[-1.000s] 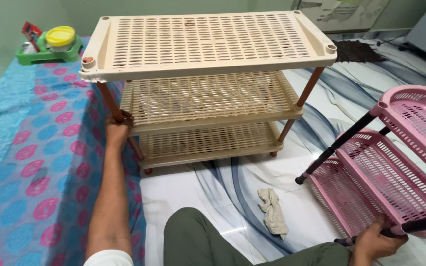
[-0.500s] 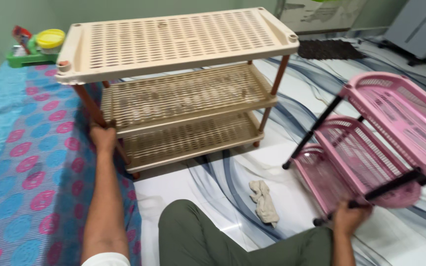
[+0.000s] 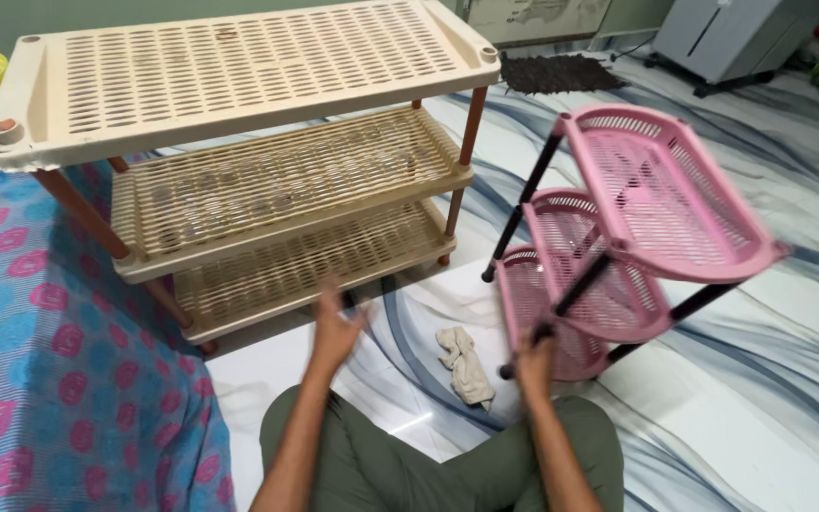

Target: The person disassembles a pink two-tier plastic storage rack by removing the black support poles and separating the trays. They then reassemble the rack by inserting the poles back into the tray sockets and stacking the trays to form the two-tier structure.

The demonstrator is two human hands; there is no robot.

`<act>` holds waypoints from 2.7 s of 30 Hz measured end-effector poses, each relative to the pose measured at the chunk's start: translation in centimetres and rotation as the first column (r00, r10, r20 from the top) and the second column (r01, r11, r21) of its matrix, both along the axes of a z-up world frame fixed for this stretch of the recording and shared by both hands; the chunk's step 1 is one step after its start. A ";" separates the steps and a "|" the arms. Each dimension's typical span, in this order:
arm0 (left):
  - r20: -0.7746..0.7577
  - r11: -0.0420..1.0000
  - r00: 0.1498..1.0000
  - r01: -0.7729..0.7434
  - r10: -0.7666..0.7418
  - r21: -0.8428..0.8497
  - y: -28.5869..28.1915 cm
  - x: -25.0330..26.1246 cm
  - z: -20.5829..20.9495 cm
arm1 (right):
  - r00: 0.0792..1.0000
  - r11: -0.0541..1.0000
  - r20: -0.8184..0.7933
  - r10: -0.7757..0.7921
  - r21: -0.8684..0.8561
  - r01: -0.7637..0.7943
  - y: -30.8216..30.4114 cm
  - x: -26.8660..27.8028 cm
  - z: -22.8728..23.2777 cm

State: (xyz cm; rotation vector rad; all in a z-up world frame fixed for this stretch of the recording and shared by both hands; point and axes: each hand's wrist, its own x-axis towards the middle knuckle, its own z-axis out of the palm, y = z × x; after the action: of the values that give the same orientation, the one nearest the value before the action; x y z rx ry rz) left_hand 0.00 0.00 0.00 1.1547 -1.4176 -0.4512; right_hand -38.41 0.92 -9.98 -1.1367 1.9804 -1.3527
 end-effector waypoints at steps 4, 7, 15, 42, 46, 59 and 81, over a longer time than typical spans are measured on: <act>0.093 0.888 0.902 0.391 -0.422 0.242 2.0 -7.4 2.1 | 0.960 0.948 -0.230 0.161 -0.233 -0.215 3.4 -0.3 4.2; 0.185 0.913 0.904 0.345 -0.385 0.215 1.3 -8.1 3.4 | 0.917 0.928 -0.359 -0.174 -0.371 0.031 6.7 -3.1 7.4; 0.201 0.910 0.922 0.254 -0.330 0.328 -0.4 -9.0 5.0 | 0.916 0.925 -0.359 -0.180 -0.377 0.034 7.9 -13.3 9.2; 0.576 0.748 0.512 0.230 -0.637 0.623 6.7 -21.1 -18.8 | 0.886 0.924 -0.336 0.319 -0.097 -0.370 -2.7 1.4 8.8; 0.414 0.594 0.477 0.329 -0.775 0.734 5.7 -20.3 -17.8 | 0.858 0.900 -0.379 0.346 -0.124 -0.417 -1.8 4.4 9.1; 0.191 0.957 0.982 -0.068 0.013 0.282 6.7 -11.5 -6.4 | 0.916 0.931 -0.232 0.328 -0.084 -0.354 2.3 -0.5 9.1; -0.059 0.691 0.754 -0.564 0.654 0.452 5.0 -11.3 -13.5 | 0.847 0.854 -0.204 0.491 -0.081 -0.515 -0.6 0.1 5.8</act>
State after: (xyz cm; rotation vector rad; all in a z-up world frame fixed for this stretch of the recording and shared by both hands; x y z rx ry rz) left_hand -11.26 5.02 -13.47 1.7806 -0.6737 -0.3787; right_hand -38.31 0.34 -4.22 -1.7461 1.5463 -1.1377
